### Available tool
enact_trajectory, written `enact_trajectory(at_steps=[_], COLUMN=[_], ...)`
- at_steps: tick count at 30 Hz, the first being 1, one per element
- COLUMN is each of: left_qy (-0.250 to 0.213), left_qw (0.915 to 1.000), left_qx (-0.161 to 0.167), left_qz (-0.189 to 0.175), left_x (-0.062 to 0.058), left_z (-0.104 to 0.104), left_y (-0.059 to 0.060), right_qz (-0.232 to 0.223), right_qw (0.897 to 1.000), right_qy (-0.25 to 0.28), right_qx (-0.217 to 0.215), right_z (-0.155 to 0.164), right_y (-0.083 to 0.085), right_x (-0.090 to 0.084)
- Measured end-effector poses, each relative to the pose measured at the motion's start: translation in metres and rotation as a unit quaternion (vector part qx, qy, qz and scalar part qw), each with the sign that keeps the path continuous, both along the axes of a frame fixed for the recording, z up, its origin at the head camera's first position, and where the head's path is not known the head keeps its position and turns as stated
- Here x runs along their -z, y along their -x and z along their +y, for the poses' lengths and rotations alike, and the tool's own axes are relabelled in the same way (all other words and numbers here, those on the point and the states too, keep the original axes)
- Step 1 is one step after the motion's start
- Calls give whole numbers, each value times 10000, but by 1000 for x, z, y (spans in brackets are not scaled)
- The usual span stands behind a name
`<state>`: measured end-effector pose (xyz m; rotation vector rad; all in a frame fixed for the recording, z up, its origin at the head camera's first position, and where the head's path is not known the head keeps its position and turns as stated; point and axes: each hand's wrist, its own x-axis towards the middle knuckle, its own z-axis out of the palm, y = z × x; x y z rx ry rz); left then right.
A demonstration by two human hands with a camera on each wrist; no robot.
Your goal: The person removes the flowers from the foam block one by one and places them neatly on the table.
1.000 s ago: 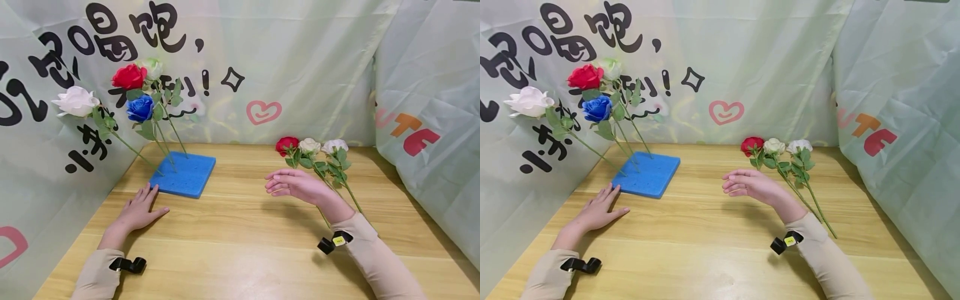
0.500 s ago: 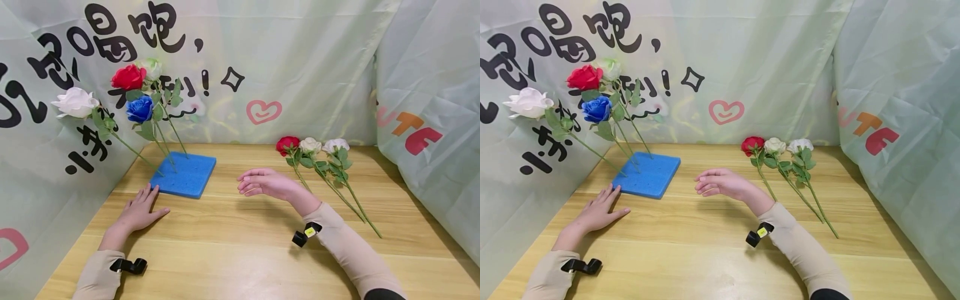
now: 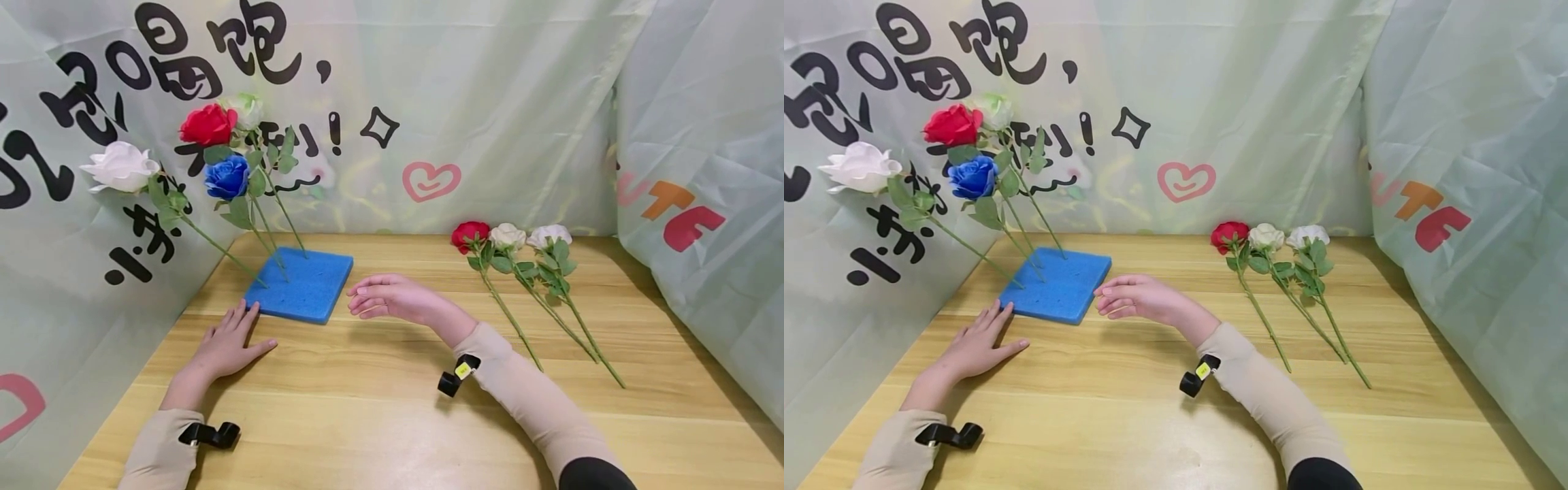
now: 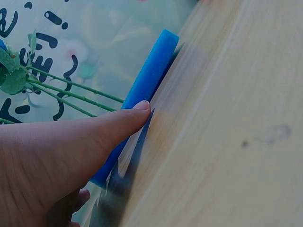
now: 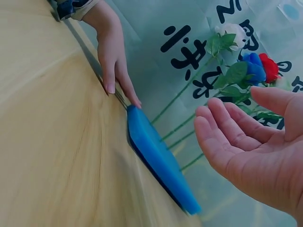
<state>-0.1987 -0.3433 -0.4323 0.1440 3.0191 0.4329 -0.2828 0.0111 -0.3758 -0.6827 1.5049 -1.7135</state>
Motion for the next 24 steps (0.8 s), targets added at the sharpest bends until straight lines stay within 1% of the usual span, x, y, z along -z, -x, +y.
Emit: enact_trajectory(at_steps=[4,6,12,15,19,24], left_qy=[-1,-1,-29,-15,31,43], left_qw=[10000,10000,10000,10000,10000,9999], left_qx=[1,0,-18,-32,-54,-87], left_qz=[14,10,-1,-6,-30,-49], left_x=[0,-1,-5,-5,-4,-3], left_z=[0,-1,0,0,1,2], left_y=[0,0,-2,-2,-1,0], right_qz=[-139,-313,-908,-1022,-1273,-1693], right_qw=[9997,9990,9927,9900,9837,9710], right_qy=[176,300,604,653,703,876], right_qx=[46,109,509,720,1059,1446], right_z=[-16,-24,-53,-66,-82,-99], right_y=[5,8,15,19,25,32], right_x=[4,6,13,16,21,29])
